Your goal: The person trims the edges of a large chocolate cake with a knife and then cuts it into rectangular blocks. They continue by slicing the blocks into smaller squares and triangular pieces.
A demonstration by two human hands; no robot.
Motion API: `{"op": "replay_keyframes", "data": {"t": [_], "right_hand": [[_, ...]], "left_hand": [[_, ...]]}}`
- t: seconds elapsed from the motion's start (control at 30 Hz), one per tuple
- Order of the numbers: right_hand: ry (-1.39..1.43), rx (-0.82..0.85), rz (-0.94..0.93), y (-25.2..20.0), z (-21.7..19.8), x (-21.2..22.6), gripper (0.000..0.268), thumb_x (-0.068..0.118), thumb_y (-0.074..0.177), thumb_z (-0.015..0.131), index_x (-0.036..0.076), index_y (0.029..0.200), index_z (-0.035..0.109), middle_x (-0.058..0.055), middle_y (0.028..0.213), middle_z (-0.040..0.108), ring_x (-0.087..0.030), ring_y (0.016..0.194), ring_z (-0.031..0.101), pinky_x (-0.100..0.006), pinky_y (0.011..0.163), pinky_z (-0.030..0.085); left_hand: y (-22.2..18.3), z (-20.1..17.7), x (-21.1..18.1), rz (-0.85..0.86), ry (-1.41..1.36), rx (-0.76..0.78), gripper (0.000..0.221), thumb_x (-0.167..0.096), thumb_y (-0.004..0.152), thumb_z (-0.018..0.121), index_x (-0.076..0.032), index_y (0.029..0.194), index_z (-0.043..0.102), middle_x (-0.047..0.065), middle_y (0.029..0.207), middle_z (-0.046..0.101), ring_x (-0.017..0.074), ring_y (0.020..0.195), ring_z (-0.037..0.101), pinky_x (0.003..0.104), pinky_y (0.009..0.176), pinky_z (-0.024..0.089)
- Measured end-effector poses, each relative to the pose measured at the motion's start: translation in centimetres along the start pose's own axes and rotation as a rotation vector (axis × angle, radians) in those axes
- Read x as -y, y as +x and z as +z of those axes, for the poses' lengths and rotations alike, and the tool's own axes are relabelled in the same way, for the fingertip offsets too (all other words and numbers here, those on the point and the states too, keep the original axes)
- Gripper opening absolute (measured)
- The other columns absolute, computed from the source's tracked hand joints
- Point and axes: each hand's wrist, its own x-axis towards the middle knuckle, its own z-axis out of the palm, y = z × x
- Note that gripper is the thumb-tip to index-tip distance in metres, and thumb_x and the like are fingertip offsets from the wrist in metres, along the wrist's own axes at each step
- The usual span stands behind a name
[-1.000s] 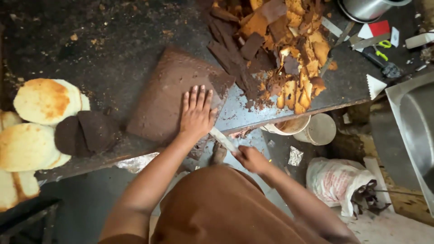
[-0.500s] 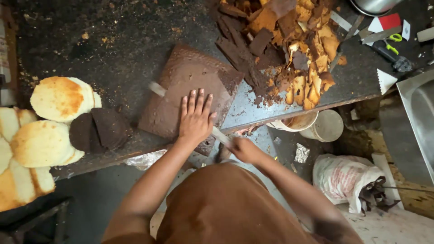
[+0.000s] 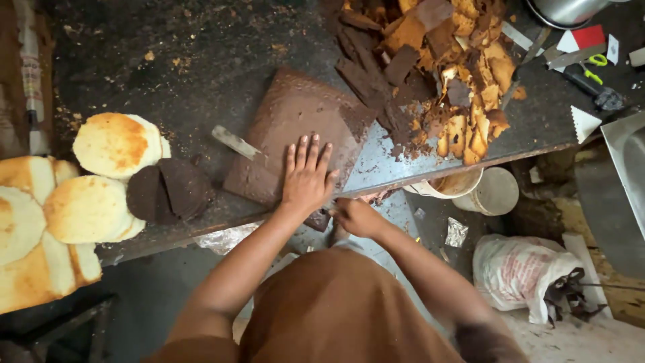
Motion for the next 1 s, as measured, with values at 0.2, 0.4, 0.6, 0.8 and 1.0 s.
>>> {"op": "replay_keyframes", "data": {"t": [0.2,0.4,0.6,0.8,1.0], "right_hand": [[-0.012,0.049,0.253,-9.4,-2.1,-0.2,0.036,0.037,0.096,0.063,0.003,0.084,0.065,-0.022,0.069,0.065,-0.040,0.067,0.067,-0.050,0.065,0.052],[0.007,0.006,0.031,-2.3,-0.2,0.2,0.038,0.036,0.099,0.063,0.001,0.084,0.063,-0.024,0.074,0.065,-0.040,0.067,0.063,-0.050,0.064,0.050],[-0.046,0.156,0.302,-8.3,-2.0,-0.9,0.036,0.036,0.099,0.059,0.003,0.088,0.066,-0.025,0.073,0.068,-0.040,0.069,0.067,-0.049,0.069,0.052],[-0.088,0.133,-0.072,-0.1,-0.9,-2.7,0.032,0.032,0.097,0.064,0.001,0.095,0.068,-0.024,0.090,0.070,-0.042,0.083,0.068,-0.050,0.074,0.052],[-0.098,0.025,-0.492,-3.1,-4.7,-5.8,0.028,0.028,0.093,0.064,0.001,0.093,0.069,-0.028,0.101,0.070,-0.044,0.089,0.067,-0.051,0.076,0.052]], "left_hand": [[-1.1,-0.7,0.7,0.007,-0.012,0.013,0.065,-0.046,0.098,0.050,-0.008,0.152,0.048,0.022,0.159,0.040,0.0426,0.150,0.029,0.061,0.123,0.014],[-1.8,-0.9,0.7,0.004,-0.018,-0.010,0.066,-0.047,0.100,0.051,-0.007,0.152,0.048,0.023,0.160,0.041,0.0430,0.151,0.030,0.060,0.124,0.015],[-1.8,-0.8,0.4,-0.040,-0.015,-0.069,0.066,-0.048,0.098,0.053,-0.007,0.150,0.050,0.022,0.158,0.042,0.0423,0.150,0.031,0.060,0.124,0.015],[-3.4,-1.2,0.0,-0.186,0.050,-0.132,0.067,-0.049,0.098,0.055,-0.009,0.151,0.050,0.020,0.159,0.042,0.0416,0.150,0.032,0.060,0.124,0.016],[-3.5,-1.6,-1.4,-0.242,0.104,-0.127,0.068,-0.050,0.096,0.056,-0.011,0.151,0.049,0.018,0.160,0.040,0.0393,0.151,0.030,0.057,0.124,0.016]]}}
